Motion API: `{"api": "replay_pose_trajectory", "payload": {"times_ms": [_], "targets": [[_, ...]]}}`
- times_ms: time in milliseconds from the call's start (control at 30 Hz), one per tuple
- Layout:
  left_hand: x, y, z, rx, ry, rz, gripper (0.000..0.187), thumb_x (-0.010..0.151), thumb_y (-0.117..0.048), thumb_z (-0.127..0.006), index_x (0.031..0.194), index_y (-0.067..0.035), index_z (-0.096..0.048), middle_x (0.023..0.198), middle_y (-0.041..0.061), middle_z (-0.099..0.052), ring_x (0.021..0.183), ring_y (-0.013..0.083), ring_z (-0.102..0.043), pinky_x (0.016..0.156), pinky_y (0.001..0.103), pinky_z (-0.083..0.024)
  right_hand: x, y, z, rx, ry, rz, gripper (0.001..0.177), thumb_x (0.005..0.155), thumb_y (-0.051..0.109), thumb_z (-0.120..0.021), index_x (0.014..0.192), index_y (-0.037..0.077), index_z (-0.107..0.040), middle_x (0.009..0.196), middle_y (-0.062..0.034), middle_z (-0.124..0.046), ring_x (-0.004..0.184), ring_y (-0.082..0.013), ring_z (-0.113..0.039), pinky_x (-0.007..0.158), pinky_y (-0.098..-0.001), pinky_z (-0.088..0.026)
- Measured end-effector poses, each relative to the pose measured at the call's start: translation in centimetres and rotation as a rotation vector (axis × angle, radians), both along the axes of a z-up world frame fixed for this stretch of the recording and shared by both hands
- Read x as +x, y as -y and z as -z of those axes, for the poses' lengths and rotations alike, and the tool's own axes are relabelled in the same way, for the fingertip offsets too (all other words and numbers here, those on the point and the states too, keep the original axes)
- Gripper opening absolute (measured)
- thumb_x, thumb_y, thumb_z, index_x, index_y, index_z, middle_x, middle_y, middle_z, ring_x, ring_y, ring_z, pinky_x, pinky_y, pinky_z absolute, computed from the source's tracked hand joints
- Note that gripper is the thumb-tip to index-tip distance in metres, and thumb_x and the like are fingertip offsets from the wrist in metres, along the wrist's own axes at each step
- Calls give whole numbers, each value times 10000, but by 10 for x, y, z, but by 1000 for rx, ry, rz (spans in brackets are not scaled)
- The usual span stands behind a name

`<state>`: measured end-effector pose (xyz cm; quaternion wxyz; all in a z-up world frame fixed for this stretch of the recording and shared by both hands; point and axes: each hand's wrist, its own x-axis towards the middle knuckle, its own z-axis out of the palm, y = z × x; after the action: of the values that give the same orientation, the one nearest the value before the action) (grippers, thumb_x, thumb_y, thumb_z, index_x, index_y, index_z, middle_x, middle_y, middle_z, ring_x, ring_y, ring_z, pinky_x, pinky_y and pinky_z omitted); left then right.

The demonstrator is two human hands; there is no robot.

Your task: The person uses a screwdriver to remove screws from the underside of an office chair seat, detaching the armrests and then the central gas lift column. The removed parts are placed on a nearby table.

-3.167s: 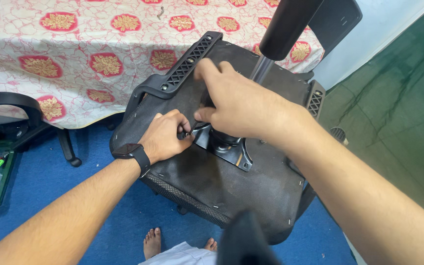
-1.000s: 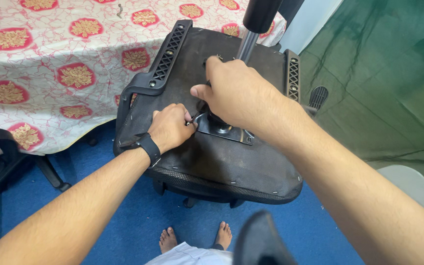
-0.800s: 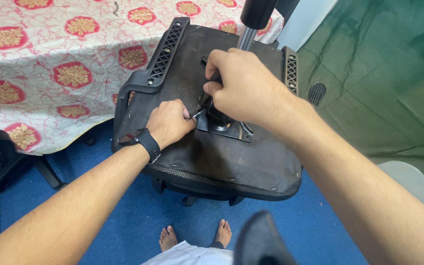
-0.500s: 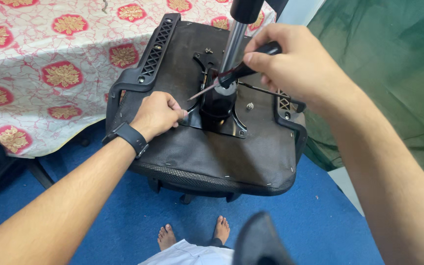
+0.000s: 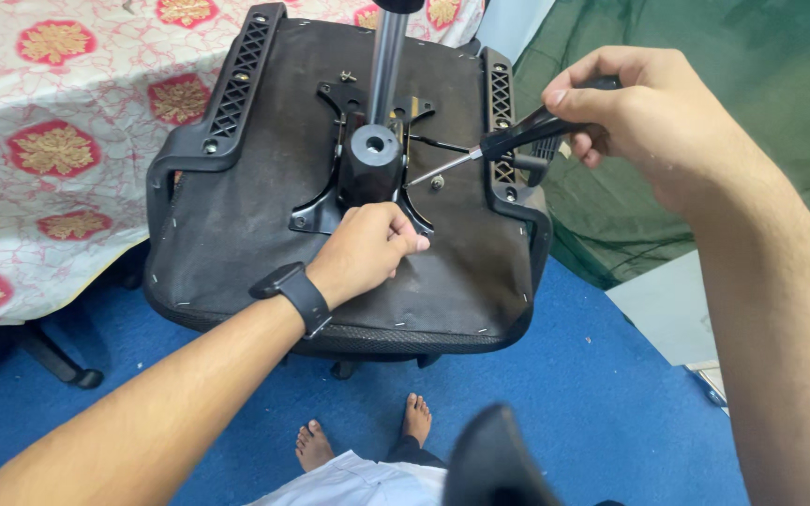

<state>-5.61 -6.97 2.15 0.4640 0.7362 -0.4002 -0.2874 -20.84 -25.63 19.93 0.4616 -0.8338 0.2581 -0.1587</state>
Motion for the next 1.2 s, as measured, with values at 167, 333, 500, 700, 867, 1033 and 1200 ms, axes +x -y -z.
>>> {"api": "replay_pose_trajectory", "payload": {"times_ms": [167,333,500,700,867,1033,1200], "targets": [[-16,27,-2,-32,222,-150,236,842,-267,-799,842,-43,-723,770,107,-738,743,265,-730,688,397,-538,-12,10,4,-3,4,12,125,970,117,-682,1025,5,-686,780,-20,-643,624,-78,-562,576,-243,-466],[-25,48,-1,23,256,-259,172,863,-232,-767,920,-73,-732,872,108,-746,840,304,-722,735,432,-538,-18,19,4,3,11,30,109,969,115,-678,1019,18,-687,784,-17,-645,622,-68,-569,574,-229,-480],[-25,59,5,-56,378,-272,236,868,-110,-683,1098,-95,-730,1094,98,-733,986,321,-699,821,442,-540,-17,28,2,-36,14,25,100,973,108,-683,1015,17,-685,794,-23,-652,628,-57,-568,568,-217,-478],[-24,46,6,-168,430,-224,180,873,-76,-653,1025,-70,-749,1142,89,-732,994,328,-694,851,419,-547,-11,36,-1,-61,17,8,100,971,104,-693,1014,14,-689,828,-24,-669,626,-53,-570,564,-210,-469],[-18,9,4,-118,399,-92,123,871,-131,-672,942,-83,-761,984,67,-733,798,263,-698,745,390,-544,1,42,2,-39,134,10,154,936,112,-753,1033,32,-663,839,-9,-680,618,-42,-577,549,-199,-472],[12,-32,7,-121,657,-129,124,839,-200,-730,823,-76,-732,857,52,-691,813,232,-649,801,392,-462,15,42,15,-220,243,-3,243,1038,202,-772,1029,-12,-658,855,-19,-647,676,-66,-585,592,-236,-490],[38,-44,15,-4,742,-316,529,731,-396,-865,1002,6,-653,1063,152,-572,1030,342,-522,866,456,-390,32,27,41,-116,190,118,261,977,210,-622,978,-25,-510,762,-41,-660,597,-142,-727,511,-309,-603]]}}
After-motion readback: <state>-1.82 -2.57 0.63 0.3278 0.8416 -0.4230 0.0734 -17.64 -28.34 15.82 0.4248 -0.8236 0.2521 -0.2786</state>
